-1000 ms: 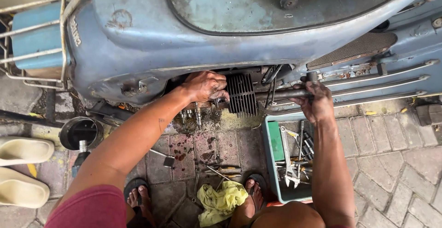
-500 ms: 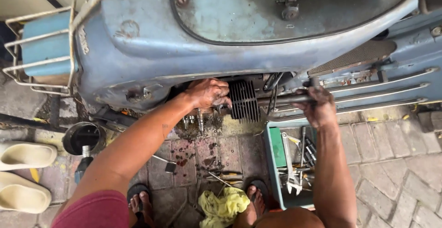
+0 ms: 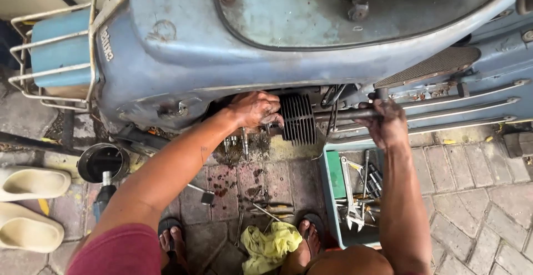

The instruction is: Disassembling a vintage scooter engine by removing the cooling shroud and cylinder head using hand tools.

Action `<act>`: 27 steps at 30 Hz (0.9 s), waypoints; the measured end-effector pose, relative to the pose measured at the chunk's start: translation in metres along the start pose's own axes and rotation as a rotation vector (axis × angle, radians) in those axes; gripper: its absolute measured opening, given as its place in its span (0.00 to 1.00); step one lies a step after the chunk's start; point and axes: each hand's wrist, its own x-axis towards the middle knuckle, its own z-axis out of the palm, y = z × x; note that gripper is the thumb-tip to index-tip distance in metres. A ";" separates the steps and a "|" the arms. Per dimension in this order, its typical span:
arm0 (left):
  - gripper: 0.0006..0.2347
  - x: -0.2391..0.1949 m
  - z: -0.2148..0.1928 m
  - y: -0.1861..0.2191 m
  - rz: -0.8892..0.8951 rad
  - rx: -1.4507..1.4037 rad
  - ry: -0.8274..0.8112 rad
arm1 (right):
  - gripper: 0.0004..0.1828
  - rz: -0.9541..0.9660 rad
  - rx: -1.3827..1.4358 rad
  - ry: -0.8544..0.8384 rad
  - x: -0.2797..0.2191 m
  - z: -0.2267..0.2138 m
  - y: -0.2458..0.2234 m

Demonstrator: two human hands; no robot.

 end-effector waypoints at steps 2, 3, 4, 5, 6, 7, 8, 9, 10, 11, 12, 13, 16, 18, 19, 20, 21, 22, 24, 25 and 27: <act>0.10 0.004 0.006 0.002 -0.028 0.057 -0.032 | 0.12 -0.022 -0.021 -0.025 0.017 -0.020 -0.003; 0.10 0.005 0.008 -0.004 -0.025 0.057 -0.034 | 0.12 -0.025 -0.020 -0.023 0.014 -0.035 -0.015; 0.11 0.005 0.010 -0.010 -0.061 0.045 -0.056 | 0.13 -0.046 -0.007 0.006 0.012 -0.050 -0.026; 0.13 0.002 0.013 -0.015 -0.105 0.031 -0.071 | 0.13 -0.061 0.000 0.028 0.012 -0.063 -0.037; 0.13 0.001 0.020 -0.021 -0.109 0.030 -0.065 | 0.13 -0.058 -0.004 0.023 0.006 -0.048 -0.041; 0.11 0.001 0.025 -0.029 -0.103 0.000 -0.058 | 0.13 -0.031 -0.001 0.032 0.000 -0.032 -0.044; 0.11 0.001 0.031 -0.037 -0.097 -0.030 -0.052 | 0.12 -0.005 0.003 0.041 -0.006 -0.017 -0.047; 0.11 -0.004 0.028 -0.030 -0.098 -0.041 -0.056 | 0.12 0.002 0.001 0.050 -0.001 -0.002 -0.030; 0.12 -0.007 0.026 -0.023 -0.013 -0.010 -0.003 | 0.12 0.019 -0.005 0.007 0.003 0.011 -0.014; 0.16 -0.007 0.024 -0.016 0.075 0.023 0.054 | 0.12 0.030 -0.010 -0.038 0.007 0.022 0.000; 0.16 -0.006 0.029 -0.013 0.077 0.015 0.052 | 0.12 0.033 -0.013 -0.031 -0.006 0.026 -0.008; 0.11 -0.006 0.023 -0.015 -0.051 -0.001 0.003 | 0.12 0.020 -0.030 -0.041 -0.011 0.037 -0.015; 0.12 -0.006 0.017 -0.016 -0.033 0.037 0.011 | 0.11 0.010 -0.024 -0.050 -0.011 0.038 -0.014; 0.18 -0.005 0.023 -0.015 0.126 0.092 0.067 | 0.10 0.002 0.001 -0.044 -0.015 0.022 -0.013; 0.16 -0.006 0.021 -0.018 0.078 0.053 0.036 | 0.11 0.000 0.016 -0.032 -0.015 0.017 -0.013; 0.14 -0.007 0.019 -0.022 0.030 0.016 0.005 | 0.12 -0.003 0.031 -0.020 -0.016 0.013 -0.012; 0.14 -0.006 0.012 -0.006 0.027 0.010 0.004 | 0.12 0.003 0.029 -0.017 -0.017 -0.001 -0.013; 0.14 -0.005 0.005 0.009 0.040 -0.003 -0.005 | 0.12 -0.008 0.054 0.018 -0.017 -0.014 -0.014; 0.14 0.000 -0.010 0.016 0.064 0.006 -0.005 | 0.13 -0.039 0.082 0.036 -0.009 -0.018 -0.020; 0.11 -0.002 -0.006 0.014 0.068 -0.007 0.024 | 0.13 -0.034 0.079 0.043 -0.015 -0.017 -0.021; 0.08 -0.003 0.005 0.001 0.080 -0.026 0.047 | 0.14 -0.034 0.078 0.062 -0.019 -0.017 -0.015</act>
